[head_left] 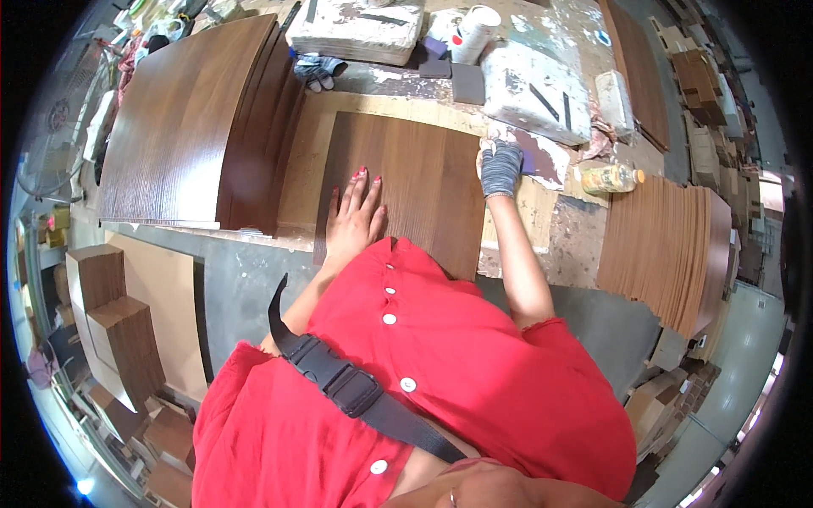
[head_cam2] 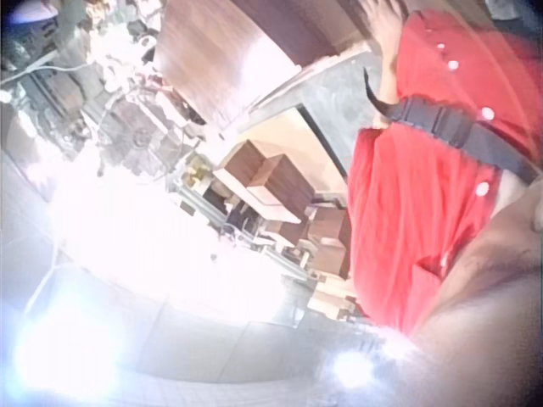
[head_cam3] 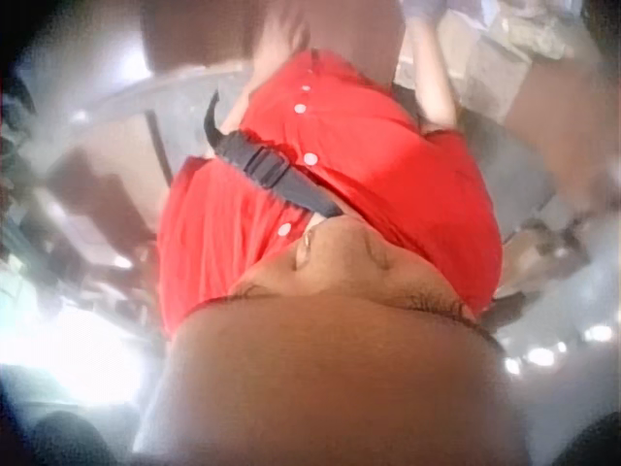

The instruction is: The person polishes several flat wooden panels at a factory workbench by hand using a cloth to wipe the surface, then applying a liquid from a bottle, and smooths out the surface with a small hand sander block.

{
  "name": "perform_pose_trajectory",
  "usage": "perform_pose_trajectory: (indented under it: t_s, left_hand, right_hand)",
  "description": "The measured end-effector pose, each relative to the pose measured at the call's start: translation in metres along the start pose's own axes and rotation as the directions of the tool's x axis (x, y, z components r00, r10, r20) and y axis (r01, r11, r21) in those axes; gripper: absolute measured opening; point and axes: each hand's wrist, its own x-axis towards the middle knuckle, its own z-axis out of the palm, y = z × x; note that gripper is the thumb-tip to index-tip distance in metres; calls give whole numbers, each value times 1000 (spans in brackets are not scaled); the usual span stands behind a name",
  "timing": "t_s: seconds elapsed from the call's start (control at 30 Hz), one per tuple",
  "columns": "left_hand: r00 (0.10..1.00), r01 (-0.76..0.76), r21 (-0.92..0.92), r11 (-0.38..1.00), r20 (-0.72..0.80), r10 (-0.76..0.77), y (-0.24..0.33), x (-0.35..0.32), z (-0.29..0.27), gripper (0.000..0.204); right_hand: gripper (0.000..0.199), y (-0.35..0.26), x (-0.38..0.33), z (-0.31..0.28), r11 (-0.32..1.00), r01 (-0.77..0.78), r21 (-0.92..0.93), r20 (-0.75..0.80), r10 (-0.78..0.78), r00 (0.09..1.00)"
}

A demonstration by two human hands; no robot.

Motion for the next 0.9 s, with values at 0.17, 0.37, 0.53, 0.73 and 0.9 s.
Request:
perform_pose_trajectory:
  t_s: [0.17, 0.37, 0.53, 0.73, 0.9]
  left_hand:
    - [998, 59, -25, 998, -12, -60, -1, -4, -1, 54]
    - [999, 32, -65, 997, -5, -32, -2, -3, -3, 54]
    - [999, 34, -50, 998, -21, -35, -6, -5, 0, 56]
    - [998, 64, -4, 998, -11, -64, -6, -4, -1, 56]
    - [997, 72, -19, 997, -14, -72, -7, -4, 4, 57]
  right_hand:
    - [14, -58, 4, -17, 994, -93, 49, 115, 87, 990]
    - [28, -33, 32, -19, 179, 679, -712, 684, -39, 728]
    - [44, -4, 47, -34, 891, 111, -441, 204, -21, 979]
    - [17, 11, 33, 1, 967, 144, -211, 120, -121, 985]
    - [11, 88, 65, 31, 909, 345, -235, 285, -275, 918]
